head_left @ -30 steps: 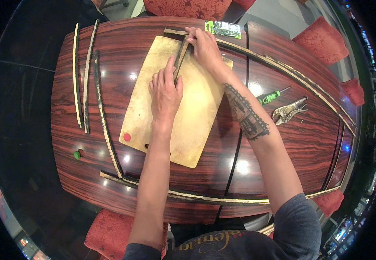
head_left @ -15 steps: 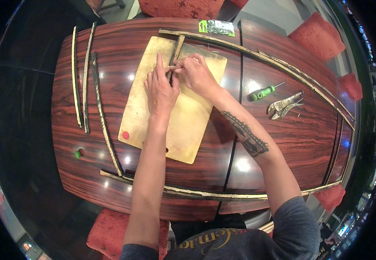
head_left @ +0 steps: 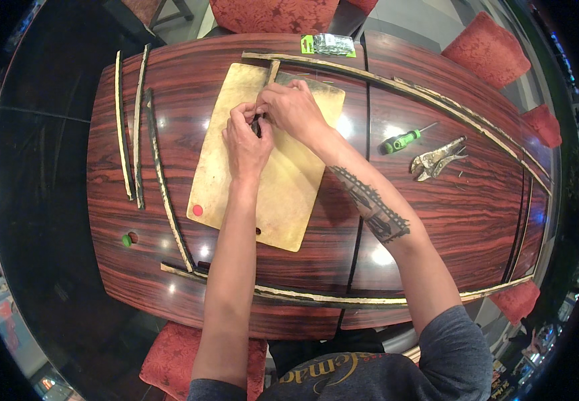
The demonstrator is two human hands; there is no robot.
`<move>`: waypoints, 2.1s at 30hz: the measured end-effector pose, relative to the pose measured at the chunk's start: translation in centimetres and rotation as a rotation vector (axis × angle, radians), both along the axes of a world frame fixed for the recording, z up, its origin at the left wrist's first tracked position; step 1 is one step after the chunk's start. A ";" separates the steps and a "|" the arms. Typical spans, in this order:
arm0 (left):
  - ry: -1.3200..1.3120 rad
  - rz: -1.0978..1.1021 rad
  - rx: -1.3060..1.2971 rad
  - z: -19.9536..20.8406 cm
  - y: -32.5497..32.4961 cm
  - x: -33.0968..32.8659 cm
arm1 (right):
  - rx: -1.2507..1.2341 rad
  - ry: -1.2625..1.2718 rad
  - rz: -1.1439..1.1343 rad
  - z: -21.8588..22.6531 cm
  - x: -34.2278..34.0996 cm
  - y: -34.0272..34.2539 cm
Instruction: The person uses pliers to strip and scrape a long, thin, gold-colored trim piece on a wooden table. They repeatedly reposition the trim and apply the pliers along its length to remove material or residue.
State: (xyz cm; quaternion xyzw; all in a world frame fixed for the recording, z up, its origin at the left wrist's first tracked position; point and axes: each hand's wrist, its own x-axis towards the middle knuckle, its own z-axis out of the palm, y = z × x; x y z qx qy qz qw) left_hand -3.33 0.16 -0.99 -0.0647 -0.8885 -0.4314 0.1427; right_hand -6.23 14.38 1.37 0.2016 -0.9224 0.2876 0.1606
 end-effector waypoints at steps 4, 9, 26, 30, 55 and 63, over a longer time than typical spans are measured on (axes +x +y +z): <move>-0.034 -0.001 0.041 0.2 0.5 -0.1 | 0.029 0.023 -0.036 -0.7 -0.2 0.6; 0.071 -0.011 0.083 0.0 0.0 -0.4 | -0.021 0.101 -0.047 -1.6 0.2 -0.3; -0.003 -0.029 0.085 0.3 0.6 -0.1 | -0.310 0.238 -0.159 1.5 3.6 1.5; 0.011 -0.030 0.057 1.2 0.5 0.0 | -0.355 0.273 -0.318 3.7 9.2 11.5; 0.030 0.009 0.112 0.7 -0.1 -0.6 | 0.628 -0.508 -0.044 7.5 19.5 34.4; 0.020 -0.016 0.125 0.9 0.0 -0.5 | -0.421 -0.858 -0.324 12.8 23.1 27.9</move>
